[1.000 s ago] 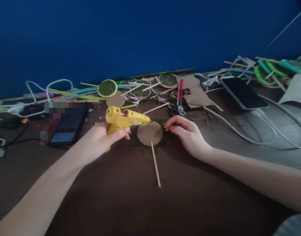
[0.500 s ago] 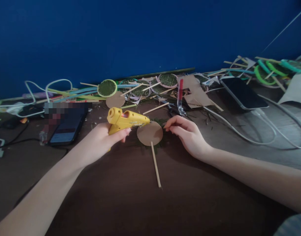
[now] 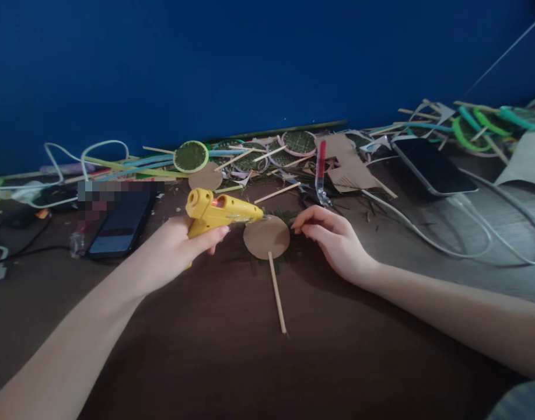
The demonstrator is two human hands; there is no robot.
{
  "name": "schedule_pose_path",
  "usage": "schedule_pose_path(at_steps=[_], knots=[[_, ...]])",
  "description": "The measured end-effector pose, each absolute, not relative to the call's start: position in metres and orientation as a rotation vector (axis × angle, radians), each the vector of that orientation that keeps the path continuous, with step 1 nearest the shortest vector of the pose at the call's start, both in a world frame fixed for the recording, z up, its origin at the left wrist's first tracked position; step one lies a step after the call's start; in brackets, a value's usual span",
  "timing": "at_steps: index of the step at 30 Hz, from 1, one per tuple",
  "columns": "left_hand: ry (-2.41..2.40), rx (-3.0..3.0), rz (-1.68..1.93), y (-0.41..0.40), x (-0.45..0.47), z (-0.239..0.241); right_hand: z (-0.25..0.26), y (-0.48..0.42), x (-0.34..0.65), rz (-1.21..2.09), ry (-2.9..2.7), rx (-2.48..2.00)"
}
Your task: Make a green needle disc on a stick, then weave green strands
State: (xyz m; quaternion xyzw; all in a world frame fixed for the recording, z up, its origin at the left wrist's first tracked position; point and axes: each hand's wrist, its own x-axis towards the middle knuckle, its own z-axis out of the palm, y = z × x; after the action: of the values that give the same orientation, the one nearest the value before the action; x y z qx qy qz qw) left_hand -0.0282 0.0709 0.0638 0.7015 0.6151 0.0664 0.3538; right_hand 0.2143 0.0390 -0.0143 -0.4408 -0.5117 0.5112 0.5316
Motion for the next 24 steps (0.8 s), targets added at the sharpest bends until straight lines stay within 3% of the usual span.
schedule_pose_path(at_steps=[24], knots=[[1.714,1.946,0.165,0.075,-0.042,0.074,-0.016,0.039,0.218,1.219,-1.23,-1.07]])
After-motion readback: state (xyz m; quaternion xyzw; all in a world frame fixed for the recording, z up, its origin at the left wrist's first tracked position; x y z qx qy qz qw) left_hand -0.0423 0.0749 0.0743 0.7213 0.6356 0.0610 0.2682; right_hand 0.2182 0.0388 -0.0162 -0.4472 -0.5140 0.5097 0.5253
